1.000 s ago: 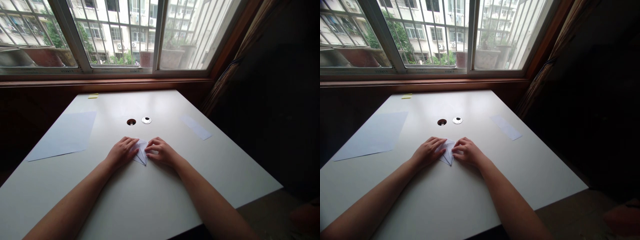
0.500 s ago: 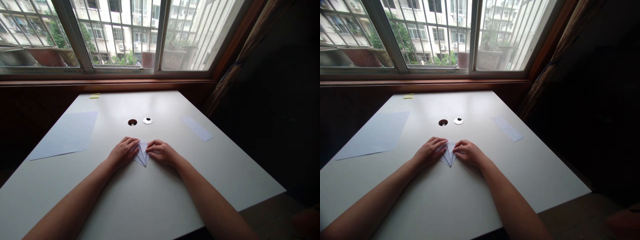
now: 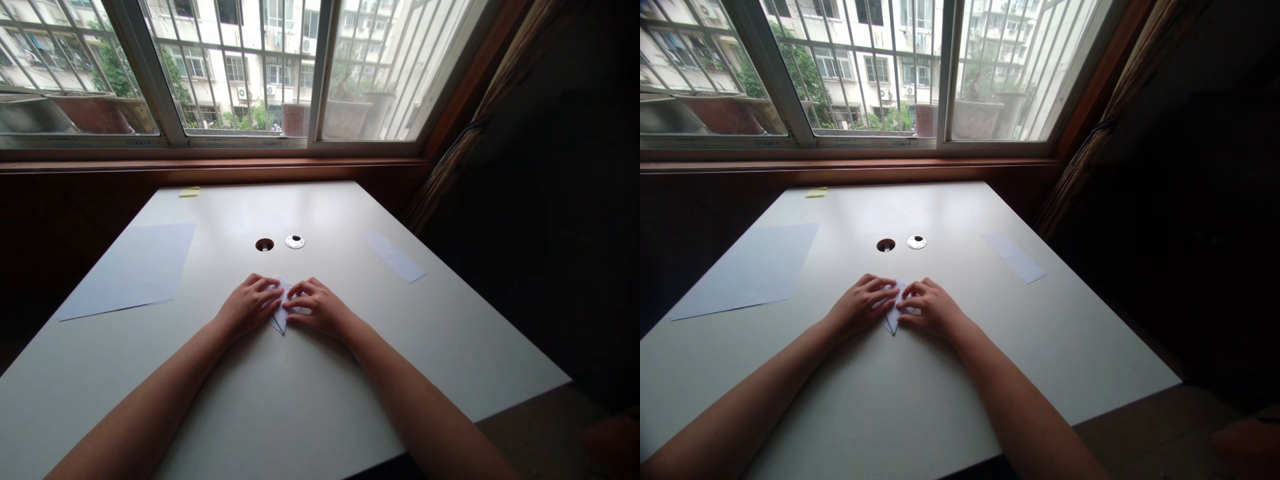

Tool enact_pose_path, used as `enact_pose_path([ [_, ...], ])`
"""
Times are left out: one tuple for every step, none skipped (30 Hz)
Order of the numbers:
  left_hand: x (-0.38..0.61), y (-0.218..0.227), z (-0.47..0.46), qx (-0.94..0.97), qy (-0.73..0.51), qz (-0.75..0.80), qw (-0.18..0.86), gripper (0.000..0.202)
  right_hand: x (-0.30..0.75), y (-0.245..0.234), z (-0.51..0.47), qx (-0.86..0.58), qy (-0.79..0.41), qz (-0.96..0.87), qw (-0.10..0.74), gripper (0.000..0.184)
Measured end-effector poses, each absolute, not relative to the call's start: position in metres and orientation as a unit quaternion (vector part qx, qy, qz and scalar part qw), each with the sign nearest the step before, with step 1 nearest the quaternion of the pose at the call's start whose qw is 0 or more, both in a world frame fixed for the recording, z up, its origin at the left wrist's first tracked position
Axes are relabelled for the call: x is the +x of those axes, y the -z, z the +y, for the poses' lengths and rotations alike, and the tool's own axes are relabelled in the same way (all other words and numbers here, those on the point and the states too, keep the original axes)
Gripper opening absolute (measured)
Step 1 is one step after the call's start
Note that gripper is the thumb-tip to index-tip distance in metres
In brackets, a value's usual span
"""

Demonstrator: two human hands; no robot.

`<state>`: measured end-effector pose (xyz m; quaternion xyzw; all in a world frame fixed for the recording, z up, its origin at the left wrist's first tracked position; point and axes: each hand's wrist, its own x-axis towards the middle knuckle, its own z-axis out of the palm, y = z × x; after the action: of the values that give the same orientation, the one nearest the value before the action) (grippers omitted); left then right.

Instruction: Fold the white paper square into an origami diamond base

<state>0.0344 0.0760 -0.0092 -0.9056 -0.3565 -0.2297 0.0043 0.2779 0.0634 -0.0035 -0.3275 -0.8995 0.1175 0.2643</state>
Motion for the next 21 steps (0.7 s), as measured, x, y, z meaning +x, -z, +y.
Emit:
enact_pose_path([
  [0.035,0.009,0.076,-0.906,0.228,-0.358,0.005,0.028,0.277,0.003,0.063,-0.330,-0.116,-0.899,0.265,0.026],
  [0.036,0.008,0.075,-0.906,0.224,-0.360,0.005,0.029,0.277,0.003,0.062,-0.332,-0.115,-0.898,0.265,0.026],
  [0.036,0.007,0.075,-0.906,0.218,-0.364,0.007,0.030,0.276,0.003,0.062,-0.332,-0.115,-0.898,0.266,0.026],
  [0.037,0.006,0.074,-0.906,0.209,-0.369,0.009,0.032,0.276,0.002,0.061,-0.332,-0.115,-0.897,0.267,0.026],
  [0.037,0.005,0.073,-0.905,0.197,-0.377,0.011,0.034,0.276,0.002,0.061,-0.331,-0.116,-0.897,0.269,0.025],
  [0.037,0.004,0.072,-0.905,0.182,-0.385,0.012,0.037,0.276,0.002,0.061,-0.329,-0.118,-0.897,0.272,0.025],
  [0.038,0.003,0.071,-0.904,0.166,-0.395,0.014,0.040,0.276,0.002,0.062,-0.326,-0.121,-0.896,0.275,0.023],
  [0.038,0.003,0.071,-0.902,0.151,-0.403,0.015,0.043,0.276,0.001,0.062,-0.323,-0.125,-0.896,0.280,0.019],
  [0.037,0.002,0.070,-0.902,0.137,-0.410,0.015,0.046,0.277,0.001,0.063,-0.318,-0.130,-0.894,0.286,0.016],
  [0.037,0.003,0.070,-0.902,0.124,-0.414,0.013,0.049,0.277,0.001,0.063,-0.316,-0.136,-0.892,0.293,0.013],
  [0.036,0.003,0.069,-0.902,0.112,-0.417,0.010,0.054,0.278,0.002,0.064,-0.315,-0.141,-0.889,0.301,0.012],
  [0.036,0.004,0.069,-0.903,0.102,-0.416,0.007,0.059,0.280,0.002,0.065,-0.318,-0.146,-0.885,0.309,0.012],
  [0.035,0.005,0.069,-0.906,0.093,-0.413,0.002,0.064,0.281,0.002,0.066,-0.323,-0.148,-0.880,0.315,0.013],
  [0.035,0.006,0.069,-0.909,0.085,-0.409,-0.001,0.071,0.282,0.003,0.066,-0.331,-0.148,-0.875,0.321,0.014],
  [0.034,0.007,0.069,-0.911,0.081,-0.404,-0.004,0.077,0.283,0.003,0.067,-0.339,-0.146,-0.871,0.324,0.015],
  [0.033,0.008,0.069,-0.913,0.080,-0.399,-0.005,0.082,0.284,0.004,0.067,-0.347,-0.143,-0.867,0.327,0.015],
  [0.033,0.010,0.069,-0.916,0.080,-0.394,-0.006,0.087,0.284,0.004,0.068,-0.353,-0.140,-0.865,0.328,0.016],
  [0.032,0.011,0.069,-0.918,0.080,-0.389,-0.007,0.092,0.284,0.004,0.068,-0.358,-0.139,-0.863,0.329,0.016],
  [0.032,0.012,0.069,-0.919,0.081,-0.385,-0.007,0.095,0.284,0.004,0.068,-0.361,-0.138,-0.862,0.328,0.016],
  [0.032,0.013,0.069,-0.921,0.083,-0.381,-0.008,0.098,0.284,0.004,0.068,-0.363,-0.138,-0.861,0.328,0.016],
  [0.031,0.014,0.069,-0.922,0.084,-0.377,-0.008,0.100,0.284,0.004,0.068,-0.363,-0.139,-0.862,0.327,0.016],
])
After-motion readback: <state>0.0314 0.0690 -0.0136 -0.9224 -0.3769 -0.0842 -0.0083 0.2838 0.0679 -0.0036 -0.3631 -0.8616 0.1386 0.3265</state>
